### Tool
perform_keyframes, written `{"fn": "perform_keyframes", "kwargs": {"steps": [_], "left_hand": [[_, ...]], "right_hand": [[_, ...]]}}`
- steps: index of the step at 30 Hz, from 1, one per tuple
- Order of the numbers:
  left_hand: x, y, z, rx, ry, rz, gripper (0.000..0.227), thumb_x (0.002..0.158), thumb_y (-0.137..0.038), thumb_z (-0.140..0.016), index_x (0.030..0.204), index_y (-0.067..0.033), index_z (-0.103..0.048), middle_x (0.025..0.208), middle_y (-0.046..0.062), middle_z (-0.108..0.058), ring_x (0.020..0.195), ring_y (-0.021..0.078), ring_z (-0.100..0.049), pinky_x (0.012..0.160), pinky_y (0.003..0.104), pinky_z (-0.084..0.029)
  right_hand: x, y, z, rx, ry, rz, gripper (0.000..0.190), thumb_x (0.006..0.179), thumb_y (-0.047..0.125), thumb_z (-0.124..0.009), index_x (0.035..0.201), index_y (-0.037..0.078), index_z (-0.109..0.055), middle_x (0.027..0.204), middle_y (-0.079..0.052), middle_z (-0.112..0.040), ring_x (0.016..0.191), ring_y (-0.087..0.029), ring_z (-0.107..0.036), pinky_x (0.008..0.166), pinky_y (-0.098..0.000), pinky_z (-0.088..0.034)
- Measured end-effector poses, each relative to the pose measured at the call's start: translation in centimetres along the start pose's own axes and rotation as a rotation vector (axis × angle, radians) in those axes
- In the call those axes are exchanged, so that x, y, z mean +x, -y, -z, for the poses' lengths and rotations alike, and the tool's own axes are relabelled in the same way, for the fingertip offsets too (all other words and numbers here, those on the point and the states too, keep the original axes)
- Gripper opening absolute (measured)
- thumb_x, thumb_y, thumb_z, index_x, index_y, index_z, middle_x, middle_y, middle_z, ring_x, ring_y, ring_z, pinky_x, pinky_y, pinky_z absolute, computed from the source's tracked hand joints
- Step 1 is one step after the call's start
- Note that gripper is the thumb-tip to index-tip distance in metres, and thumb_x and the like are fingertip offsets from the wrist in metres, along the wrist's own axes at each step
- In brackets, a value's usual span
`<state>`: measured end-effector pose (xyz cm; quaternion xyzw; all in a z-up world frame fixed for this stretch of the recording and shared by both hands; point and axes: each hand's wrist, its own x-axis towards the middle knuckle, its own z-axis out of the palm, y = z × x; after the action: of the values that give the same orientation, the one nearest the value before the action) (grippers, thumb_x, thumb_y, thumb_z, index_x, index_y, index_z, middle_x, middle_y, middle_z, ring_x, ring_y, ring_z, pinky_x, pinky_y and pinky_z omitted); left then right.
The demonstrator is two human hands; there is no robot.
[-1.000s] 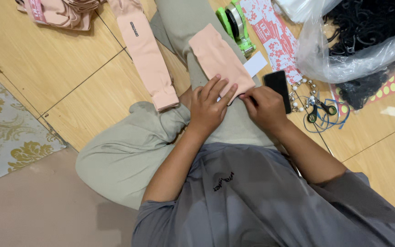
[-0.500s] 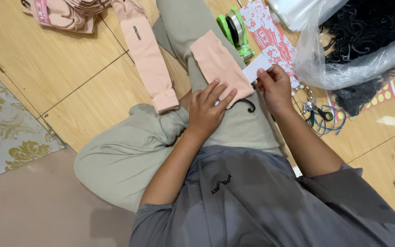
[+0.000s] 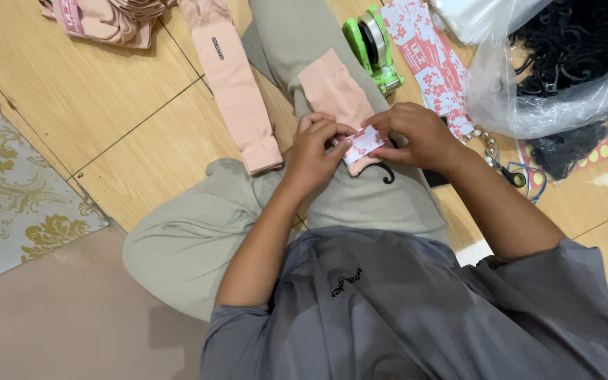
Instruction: The person attaches cardboard labels and plastic hooks to pairs of socks, uses scissors to cut thread, and bundles groups of finished socks together using tape.
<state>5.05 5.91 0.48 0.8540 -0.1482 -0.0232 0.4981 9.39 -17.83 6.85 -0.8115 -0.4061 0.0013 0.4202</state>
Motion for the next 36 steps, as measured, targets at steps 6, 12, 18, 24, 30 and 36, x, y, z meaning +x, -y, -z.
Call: {"fn": "perform_keyframes", "kwargs": {"steps": [6, 12, 18, 24, 30, 36], "left_hand": [[-0.3, -2.7, -0.7, 0.025, -0.152, 0.207, 0.025, 0.083, -0.015, -0.078, 0.107, -0.0254, -0.078, 0.083, -0.003, -0.069, 0.113, 0.0239, -0.058, 0.104, 0.039, -0.042], [0.3, -3.3, -0.2, -0.018, -0.153, 0.316, 0.023, 0.084, -0.019, -0.072, 0.105, -0.0213, -0.082, 0.096, 0.0, -0.073, 0.113, 0.0206, -0.052, 0.097, 0.03, -0.045], [0.0, -2.9, -0.2, -0.027, -0.127, 0.339, 0.026, 0.079, -0.019, -0.081, 0.104, -0.0258, -0.08, 0.083, -0.001, -0.071, 0.113, 0.0234, -0.057, 0.106, 0.039, -0.044], [0.4, -3.0, 0.2, -0.018, -0.12, 0.318, 0.023, 0.078, -0.02, -0.081, 0.1, -0.0272, -0.08, 0.081, -0.001, -0.069, 0.109, 0.0241, -0.056, 0.104, 0.04, -0.045], [0.0, -2.7, -0.1, 0.019, -0.075, 0.303, 0.026, 0.08, -0.024, -0.077, 0.105, -0.0303, -0.079, 0.087, -0.003, -0.069, 0.115, 0.0235, -0.055, 0.102, 0.043, -0.047], [-2.1, -1.2, -1.2, -0.123, -0.09, 0.059, 0.076, 0.075, -0.011, -0.068, 0.148, -0.0283, -0.058, 0.12, 0.005, -0.062, 0.136, 0.0341, -0.042, 0.122, 0.049, -0.027]], "right_hand": [[-1.2, -3.8, -0.7, 0.158, 0.039, -0.238, 0.054, 0.073, 0.023, -0.097, 0.094, 0.007, -0.049, 0.107, -0.012, -0.077, 0.083, -0.029, -0.07, 0.071, -0.0365, -0.051], [-1.5, -14.6, -4.0, -0.003, -0.337, -0.83, 0.008, 0.098, 0.021, -0.081, 0.102, 0.02, -0.074, 0.107, 0.006, -0.073, 0.068, -0.006, -0.049, 0.067, -0.0266, -0.049], [-6.2, -16.0, -8.2, 0.124, -0.628, -0.918, 0.009, 0.084, 0.017, -0.08, 0.088, 0.009, -0.077, 0.114, -0.007, -0.063, 0.084, -0.015, -0.066, 0.077, -0.0254, -0.054], [-2.6, -9.5, -1.4, 0.319, -0.171, -0.868, 0.012, 0.098, 0.007, -0.075, 0.109, 0.003, -0.075, 0.081, -0.011, -0.071, 0.069, -0.017, -0.07, 0.065, -0.0256, -0.051], [4.4, 0.3, 2.6, 0.094, 0.43, -0.589, 0.031, 0.087, 0.008, -0.078, 0.112, 0.003, -0.06, 0.076, -0.019, -0.072, 0.075, -0.044, -0.07, 0.075, -0.0507, -0.051], [3.8, -5.5, 3.6, -0.017, 0.363, -0.701, 0.037, 0.081, 0.011, -0.086, 0.103, 0.005, -0.057, 0.072, -0.01, -0.07, 0.067, -0.034, -0.067, 0.069, -0.0434, -0.049]]}}
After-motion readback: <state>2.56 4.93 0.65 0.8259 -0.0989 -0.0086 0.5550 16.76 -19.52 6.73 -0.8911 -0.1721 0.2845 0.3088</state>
